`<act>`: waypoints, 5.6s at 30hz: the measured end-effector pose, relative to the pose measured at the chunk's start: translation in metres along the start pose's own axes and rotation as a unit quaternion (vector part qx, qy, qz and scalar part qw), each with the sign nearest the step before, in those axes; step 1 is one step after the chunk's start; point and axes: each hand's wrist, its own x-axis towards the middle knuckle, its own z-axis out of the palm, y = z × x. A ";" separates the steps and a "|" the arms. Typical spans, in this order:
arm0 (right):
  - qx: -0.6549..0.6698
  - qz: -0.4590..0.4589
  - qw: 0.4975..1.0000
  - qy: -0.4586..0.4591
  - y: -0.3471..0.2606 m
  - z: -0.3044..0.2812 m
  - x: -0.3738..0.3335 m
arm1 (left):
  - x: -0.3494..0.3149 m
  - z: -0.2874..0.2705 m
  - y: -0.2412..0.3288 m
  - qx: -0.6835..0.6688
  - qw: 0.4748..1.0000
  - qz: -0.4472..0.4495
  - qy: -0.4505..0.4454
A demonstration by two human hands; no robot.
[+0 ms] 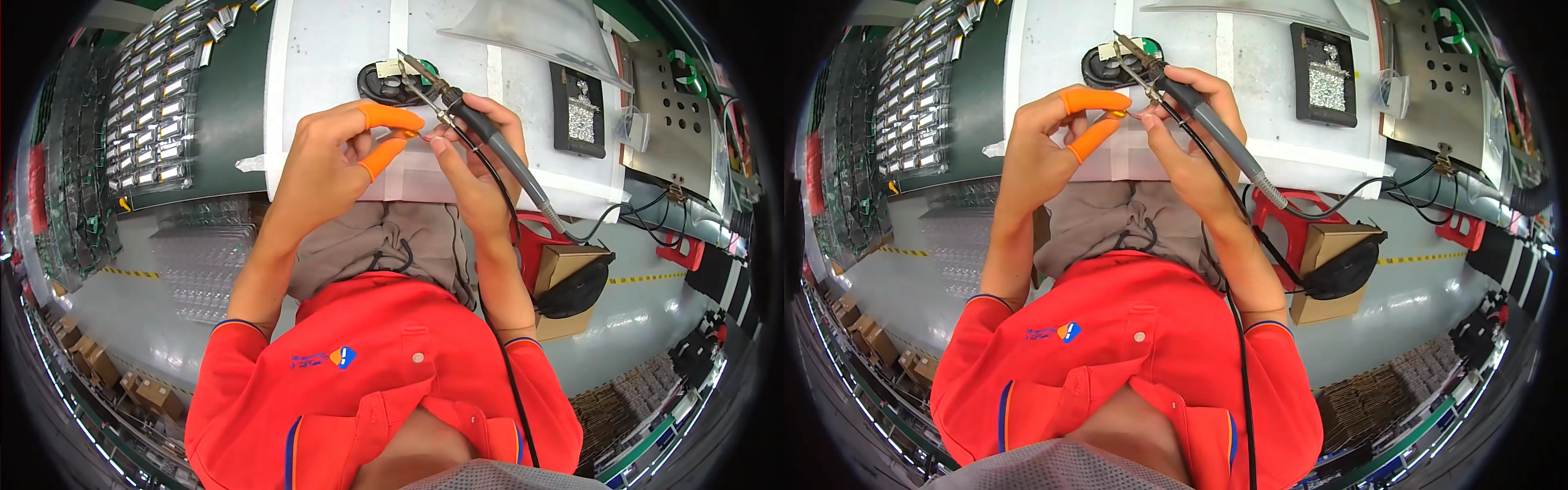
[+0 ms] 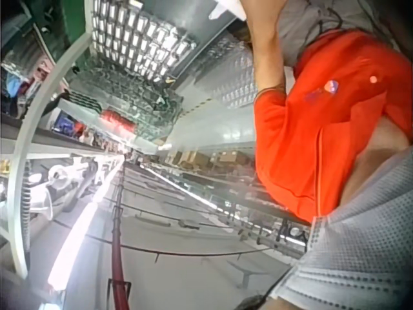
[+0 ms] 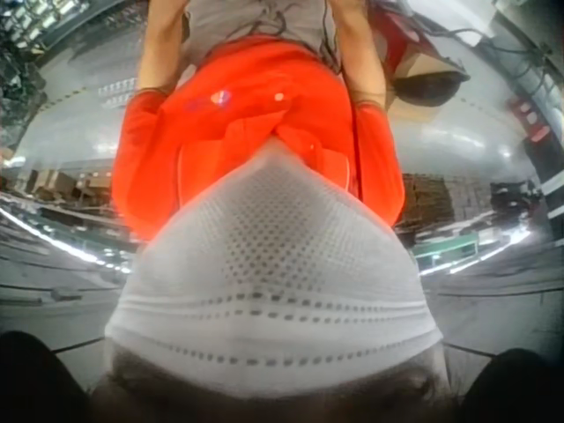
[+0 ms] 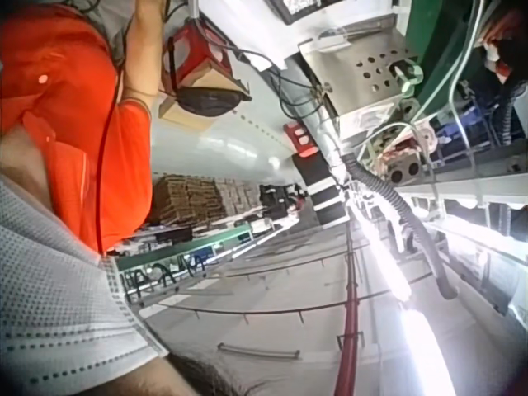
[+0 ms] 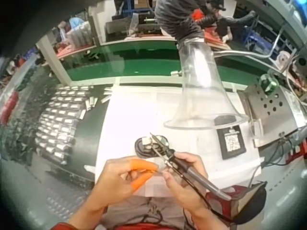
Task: Soldering small electronic components onto a PCB at an assembly station.
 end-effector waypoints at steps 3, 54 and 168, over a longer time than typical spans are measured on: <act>-0.008 -0.016 1.000 -0.012 0.002 -0.002 0.003 | -0.001 0.002 0.003 -0.037 0.999 0.003 -0.005; 0.022 -0.092 0.982 0.166 0.013 -0.020 0.027 | 0.079 0.000 -0.026 0.141 0.980 0.132 0.048; 0.032 -0.126 0.980 0.150 0.006 -0.013 0.038 | 0.110 -0.020 -0.016 0.189 0.968 0.110 -0.121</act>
